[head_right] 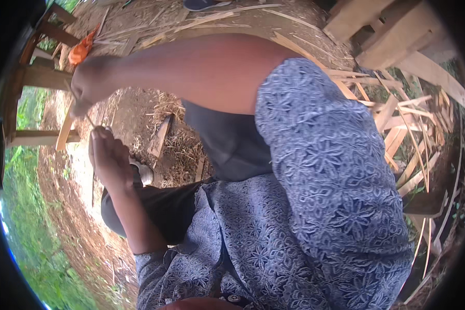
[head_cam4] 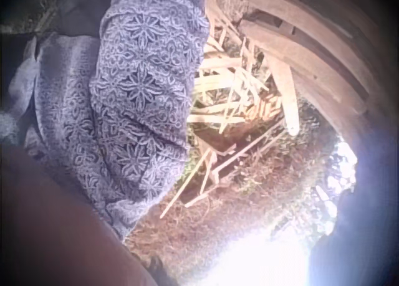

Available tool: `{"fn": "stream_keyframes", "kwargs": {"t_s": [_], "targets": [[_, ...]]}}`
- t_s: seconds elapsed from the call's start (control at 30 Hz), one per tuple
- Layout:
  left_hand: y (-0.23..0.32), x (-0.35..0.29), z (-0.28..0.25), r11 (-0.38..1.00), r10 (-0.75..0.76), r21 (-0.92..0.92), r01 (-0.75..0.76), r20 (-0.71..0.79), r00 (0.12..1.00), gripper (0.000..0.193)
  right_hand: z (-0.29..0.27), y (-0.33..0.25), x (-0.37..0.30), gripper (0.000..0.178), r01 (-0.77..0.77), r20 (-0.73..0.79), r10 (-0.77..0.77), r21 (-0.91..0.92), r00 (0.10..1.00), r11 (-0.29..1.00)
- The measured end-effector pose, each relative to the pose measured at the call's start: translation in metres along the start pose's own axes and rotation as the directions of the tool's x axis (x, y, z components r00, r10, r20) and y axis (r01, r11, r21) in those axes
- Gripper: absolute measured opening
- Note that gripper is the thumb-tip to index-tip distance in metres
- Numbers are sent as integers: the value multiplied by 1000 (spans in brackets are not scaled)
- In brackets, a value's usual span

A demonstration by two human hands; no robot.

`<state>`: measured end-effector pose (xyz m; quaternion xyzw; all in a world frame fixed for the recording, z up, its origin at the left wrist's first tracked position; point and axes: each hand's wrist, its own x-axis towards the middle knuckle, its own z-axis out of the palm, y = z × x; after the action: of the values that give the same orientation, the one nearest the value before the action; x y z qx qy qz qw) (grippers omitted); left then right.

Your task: The person sits on the ground and uses a knife to sharpen a thin wooden stick. They hold the stick with both hands and repeatedly scrape the blade along its length to create a pointed tip. The person rotates the stick frequently to ensure even sharpening.

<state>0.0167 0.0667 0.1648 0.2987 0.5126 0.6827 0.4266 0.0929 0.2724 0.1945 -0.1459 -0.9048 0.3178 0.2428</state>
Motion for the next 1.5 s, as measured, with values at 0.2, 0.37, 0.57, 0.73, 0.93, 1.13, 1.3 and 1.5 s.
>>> {"fn": "stream_keyframes", "kwargs": {"t_s": [0.2, 0.37, 0.57, 0.73, 0.93, 1.13, 1.3, 1.5], "targets": [[-10, 6, 5, 996, -79, -20, 85, 215, 973, 25, 7, 4, -27, 52, 12, -72, -12, 2, 997, 1000], [-9, 5, 9, 999, -47, 28, 41, 291, 955, 30, -7, -4, -31, 49, -123, -112, 124, 13, 986, 992], [-9, 5, 7, 996, -32, 84, 8, 294, 955, 34, -29, -16, -28, 42, -278, -190, 276, 17, 942, 961], [-6, -1, 13, 996, -74, 65, 58, 291, 954, 37, 0, -21, -62, 46, -138, 77, 135, 30, 988, 990], [-4, -2, 14, 997, -76, 45, 64, 347, 935, 37, -20, -4, -48, 45, -143, -107, 159, 139, 981, 980], [-3, -3, 12, 997, -78, 49, 65, 338, 938, 38, -45, 3, -24, 44, -47, -376, 153, 276, 914, 960], [-12, 0, 4, 990, 29, 124, -65, 277, 960, 37, -10, -27, -43, 40, -151, -7, 153, 98, 988, 984], [-9, -3, 7, 998, -33, 57, 16, 302, 953, 38, -1, -29, -56, 39, -167, 61, 165, 26, 984, 986]]}}
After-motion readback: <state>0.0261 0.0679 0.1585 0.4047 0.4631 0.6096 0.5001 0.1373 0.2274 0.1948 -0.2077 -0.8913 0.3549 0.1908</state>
